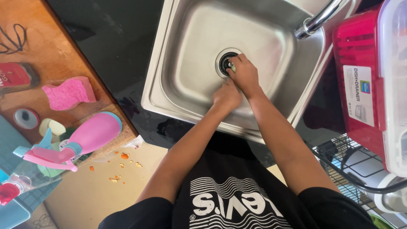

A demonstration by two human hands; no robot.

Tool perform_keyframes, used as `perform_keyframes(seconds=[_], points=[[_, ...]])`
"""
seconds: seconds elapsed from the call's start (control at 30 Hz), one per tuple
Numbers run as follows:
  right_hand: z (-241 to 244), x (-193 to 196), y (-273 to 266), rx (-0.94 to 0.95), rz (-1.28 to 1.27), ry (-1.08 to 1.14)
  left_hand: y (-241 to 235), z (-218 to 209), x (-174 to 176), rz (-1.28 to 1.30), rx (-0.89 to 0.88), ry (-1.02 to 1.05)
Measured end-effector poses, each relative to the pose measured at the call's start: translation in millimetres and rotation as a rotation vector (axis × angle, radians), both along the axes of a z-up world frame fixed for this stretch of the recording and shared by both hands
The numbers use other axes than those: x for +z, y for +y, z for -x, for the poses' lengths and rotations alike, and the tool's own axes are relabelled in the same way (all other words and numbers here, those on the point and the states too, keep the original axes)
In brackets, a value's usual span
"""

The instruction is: Cleaning a kitchen counter and sink with a rag, then folding several cleaning rags.

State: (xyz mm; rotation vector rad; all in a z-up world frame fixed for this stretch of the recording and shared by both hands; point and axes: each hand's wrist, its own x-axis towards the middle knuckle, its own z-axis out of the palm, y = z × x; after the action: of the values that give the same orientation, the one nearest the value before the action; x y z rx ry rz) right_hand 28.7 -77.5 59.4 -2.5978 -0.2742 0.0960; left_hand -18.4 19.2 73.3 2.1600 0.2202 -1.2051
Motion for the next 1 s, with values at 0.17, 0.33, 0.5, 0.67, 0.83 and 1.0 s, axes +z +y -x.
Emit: perform_keyframes(seconds=[0.17, 0.33, 0.5, 0.67, 0.83, 1.0], points=[[-1, -18, -8, 0.012, -0.006, -0.077, 1, -6, -17, -0.058, -0.066, -0.095], [-11, -18, -9, 0.032, 0.02, -0.012, 3, -5, -35, -0.084, -0.121, -0.085], [-10, -5, -20, -0.224, -0.265, 0.097, 11, -4, 7, -0.058, -0.15, -0.172], [23, -3, -45, -0.749, -1.268, 0.565, -14, 28, 15, 0.254, -0.027, -0.579], [54, 48, -52, -0.668, -1.075, 0.657, -22, 67, 35, 0.174, -0.286, -0.703], [56, 66, -65, -0.789, -0.942, 0.605, -17, 82, 63, 0.434, -0.277, -0.571]])
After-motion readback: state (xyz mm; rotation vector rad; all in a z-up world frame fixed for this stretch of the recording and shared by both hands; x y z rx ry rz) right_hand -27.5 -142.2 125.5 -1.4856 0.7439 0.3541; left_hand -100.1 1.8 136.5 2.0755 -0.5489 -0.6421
